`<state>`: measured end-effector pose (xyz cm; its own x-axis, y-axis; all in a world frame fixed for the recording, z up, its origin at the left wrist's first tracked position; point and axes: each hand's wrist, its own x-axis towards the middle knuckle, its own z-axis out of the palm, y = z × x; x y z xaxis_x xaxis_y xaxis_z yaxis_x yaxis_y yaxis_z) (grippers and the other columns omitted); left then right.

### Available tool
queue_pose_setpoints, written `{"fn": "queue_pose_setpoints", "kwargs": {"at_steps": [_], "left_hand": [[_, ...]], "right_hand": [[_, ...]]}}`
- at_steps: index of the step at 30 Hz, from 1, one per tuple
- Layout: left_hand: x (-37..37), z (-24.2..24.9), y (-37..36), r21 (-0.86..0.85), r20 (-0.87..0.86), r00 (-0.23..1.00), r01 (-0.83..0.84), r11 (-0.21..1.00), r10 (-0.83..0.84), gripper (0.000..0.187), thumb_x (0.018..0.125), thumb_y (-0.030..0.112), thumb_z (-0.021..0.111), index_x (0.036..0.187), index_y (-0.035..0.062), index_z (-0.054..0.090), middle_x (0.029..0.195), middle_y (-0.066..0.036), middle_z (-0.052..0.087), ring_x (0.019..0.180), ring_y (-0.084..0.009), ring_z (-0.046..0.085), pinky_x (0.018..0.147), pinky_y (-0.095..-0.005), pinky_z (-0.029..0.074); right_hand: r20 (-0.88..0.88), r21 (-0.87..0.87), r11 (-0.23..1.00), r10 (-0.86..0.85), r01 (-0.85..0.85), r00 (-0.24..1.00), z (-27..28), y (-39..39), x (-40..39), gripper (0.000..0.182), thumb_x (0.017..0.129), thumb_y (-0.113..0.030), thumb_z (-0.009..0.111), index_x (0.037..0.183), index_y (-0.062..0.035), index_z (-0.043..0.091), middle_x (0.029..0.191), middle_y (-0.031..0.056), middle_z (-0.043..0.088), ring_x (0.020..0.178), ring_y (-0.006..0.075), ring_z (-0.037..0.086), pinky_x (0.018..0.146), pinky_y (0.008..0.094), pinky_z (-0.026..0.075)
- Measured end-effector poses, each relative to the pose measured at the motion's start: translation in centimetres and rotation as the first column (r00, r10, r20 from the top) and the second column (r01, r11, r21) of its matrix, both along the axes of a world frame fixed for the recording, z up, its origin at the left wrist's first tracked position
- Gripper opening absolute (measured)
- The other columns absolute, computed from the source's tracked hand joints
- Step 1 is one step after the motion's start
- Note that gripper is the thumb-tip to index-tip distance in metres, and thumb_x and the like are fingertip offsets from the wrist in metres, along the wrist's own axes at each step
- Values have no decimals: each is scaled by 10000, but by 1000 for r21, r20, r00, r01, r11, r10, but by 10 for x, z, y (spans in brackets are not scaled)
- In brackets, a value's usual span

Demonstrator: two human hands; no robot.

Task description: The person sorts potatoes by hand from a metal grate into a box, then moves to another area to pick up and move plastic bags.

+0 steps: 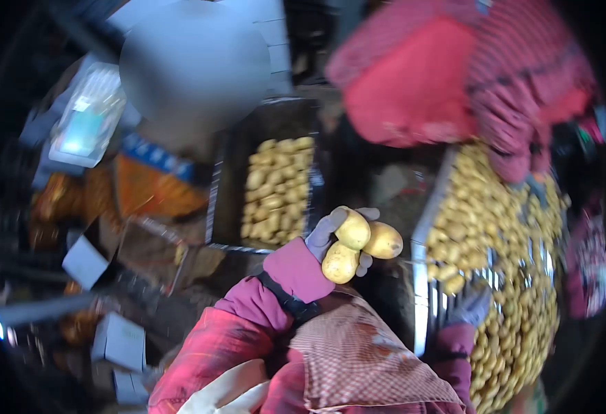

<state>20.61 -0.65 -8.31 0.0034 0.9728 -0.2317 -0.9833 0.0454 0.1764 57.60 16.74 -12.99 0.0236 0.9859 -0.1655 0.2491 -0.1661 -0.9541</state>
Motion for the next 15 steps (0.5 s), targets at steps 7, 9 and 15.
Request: {"fn": "queue_pose_setpoints", "kwargs": {"at_steps": [7, 9, 15], "left_hand": [[-63, -31, -180, -419, 7, 823, -513, 749, 568, 513, 791, 568, 632, 1061, 133, 613, 992, -127, 628, 787, -272, 628, 554, -362, 532], [-71, -34, -243, -452, -93, 749, -619, 643, 656, 518, 770, 601, 634, 1032, 154, 630, 951, -106, 635, 766, -265, 625, 518, -370, 532], [-115, -61, -345, -677, -373, 267, -734, -63, 889, 551, 800, 556, 643, 1135, 126, 563, 1096, -158, 591, 827, -315, 618, 614, -376, 564]], "right_hand": [[920, 347, 834, -215, -429, 327, -26, 15, 38, 478, 975, -323, 452, 1349, -25, 451, 1276, 227, 535, 1162, 391, 513, 979, 461, 408], [922, 346, 823, -210, -450, 324, -37, 25, 51, 505, 951, -343, 493, 1376, -77, 431, 1292, 196, 532, 1175, 378, 504, 994, 450, 404], [943, 157, 965, -83, -211, 323, -27, 25, 41, 598, 912, -354, 553, 1431, -140, 347, 1360, 159, 472, 1243, 354, 446, 1039, 443, 370]]}}
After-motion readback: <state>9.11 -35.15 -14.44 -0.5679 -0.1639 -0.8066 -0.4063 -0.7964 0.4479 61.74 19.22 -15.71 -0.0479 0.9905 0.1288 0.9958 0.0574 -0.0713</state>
